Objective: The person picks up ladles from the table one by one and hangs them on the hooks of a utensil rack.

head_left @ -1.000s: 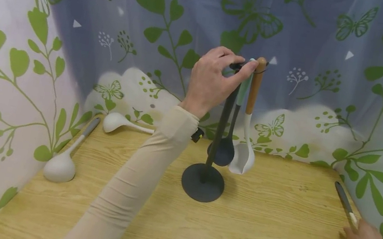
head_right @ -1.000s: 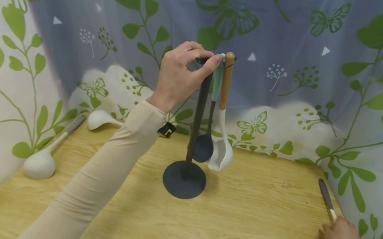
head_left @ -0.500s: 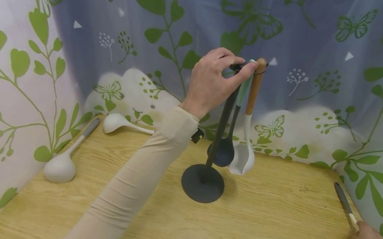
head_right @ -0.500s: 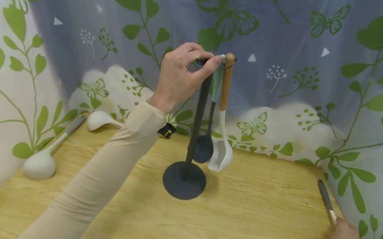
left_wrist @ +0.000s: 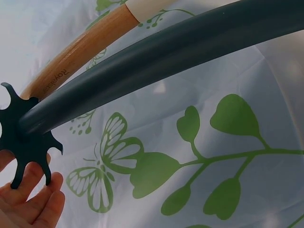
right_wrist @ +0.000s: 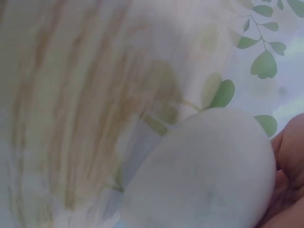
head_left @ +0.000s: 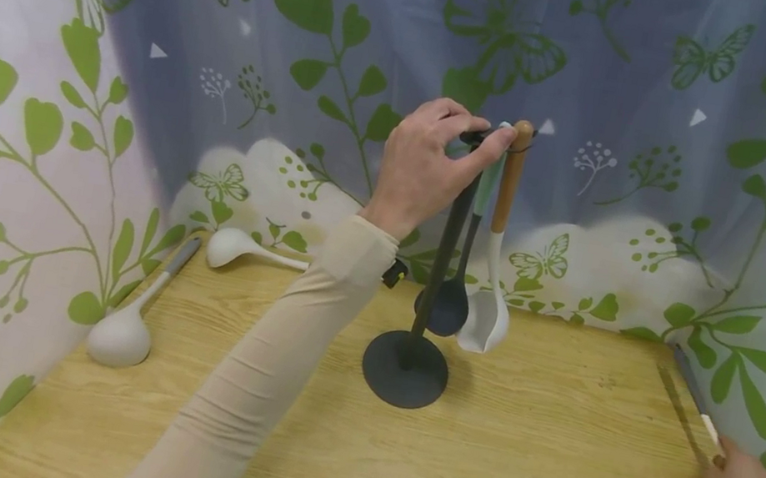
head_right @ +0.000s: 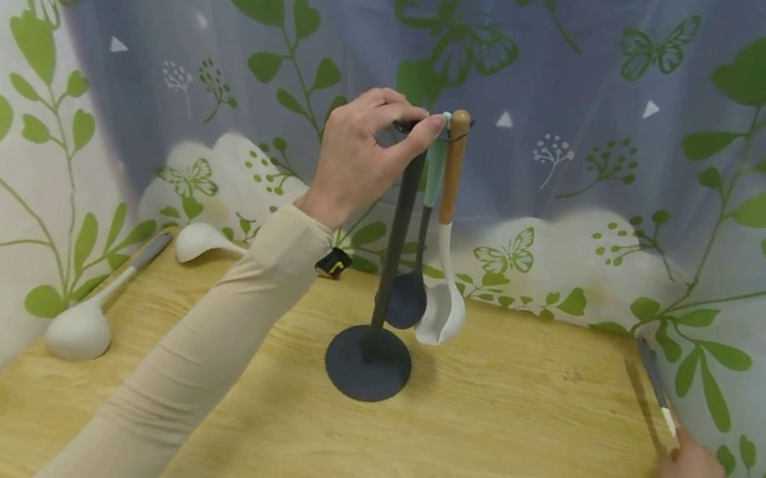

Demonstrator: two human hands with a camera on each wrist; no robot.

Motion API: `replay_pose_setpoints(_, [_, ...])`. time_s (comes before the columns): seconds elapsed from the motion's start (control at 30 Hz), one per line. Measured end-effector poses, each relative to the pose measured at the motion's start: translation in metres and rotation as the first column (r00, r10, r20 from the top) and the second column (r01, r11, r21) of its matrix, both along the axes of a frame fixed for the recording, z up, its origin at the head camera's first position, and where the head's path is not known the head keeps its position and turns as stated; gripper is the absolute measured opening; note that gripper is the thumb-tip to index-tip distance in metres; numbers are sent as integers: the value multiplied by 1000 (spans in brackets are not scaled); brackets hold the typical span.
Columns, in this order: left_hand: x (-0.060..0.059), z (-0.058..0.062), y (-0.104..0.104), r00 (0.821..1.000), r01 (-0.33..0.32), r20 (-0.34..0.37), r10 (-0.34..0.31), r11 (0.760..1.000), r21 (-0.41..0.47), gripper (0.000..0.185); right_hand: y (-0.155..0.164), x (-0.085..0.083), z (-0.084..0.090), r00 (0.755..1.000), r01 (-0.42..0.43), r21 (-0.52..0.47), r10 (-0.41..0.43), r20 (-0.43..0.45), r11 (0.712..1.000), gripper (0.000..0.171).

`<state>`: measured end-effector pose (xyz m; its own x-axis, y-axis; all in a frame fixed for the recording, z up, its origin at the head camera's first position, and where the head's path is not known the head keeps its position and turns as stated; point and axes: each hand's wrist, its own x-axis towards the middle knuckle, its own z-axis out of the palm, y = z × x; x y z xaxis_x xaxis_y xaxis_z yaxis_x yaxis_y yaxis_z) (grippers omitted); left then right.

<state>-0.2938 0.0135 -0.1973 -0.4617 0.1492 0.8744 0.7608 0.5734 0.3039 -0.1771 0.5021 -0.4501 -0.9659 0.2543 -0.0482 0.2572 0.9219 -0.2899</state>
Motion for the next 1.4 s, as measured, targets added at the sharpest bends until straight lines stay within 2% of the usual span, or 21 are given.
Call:
replay_pose_setpoints(0.1, [0,0,0,1000,-6,-7,6,1000,2,35,-2,0,0,998,6,1,-5,-70,1000,56])
replay_pose_setpoints(0.4, [0,0,-1,1000,-9,-23,9,1000,-1,34,-11,-1,4,991,27,-13,-28,-129,1000,46])
replay_pose_setpoints(0.53, [0,1,-2,999,-8,-32,8,1000,2,34,-13,-2,8,980,5,-2,-6,-197,1000,39])
replay_pose_setpoints(0.83, [1,3,-1,1000,-9,-21,9,1000,2,34,-20,-2,13,980,-8,-38,0,-198,999,48])
replay_pose_setpoints(0.93, [1,2,0,1000,-6,-18,6,1000,4,34,-22,-3,13,970,-30,-38,20,-242,999,48])
replay_pose_setpoints(1.17, [-1,2,-1,1000,-12,-20,12,1000,7,33,-36,-7,9,928,-137,-56,108,-357,989,43])
replay_pose_setpoints(1.4, [0,0,1,1000,-3,-4,3,1000,2,34,-53,-12,9,897,-165,-46,131,-423,985,34])
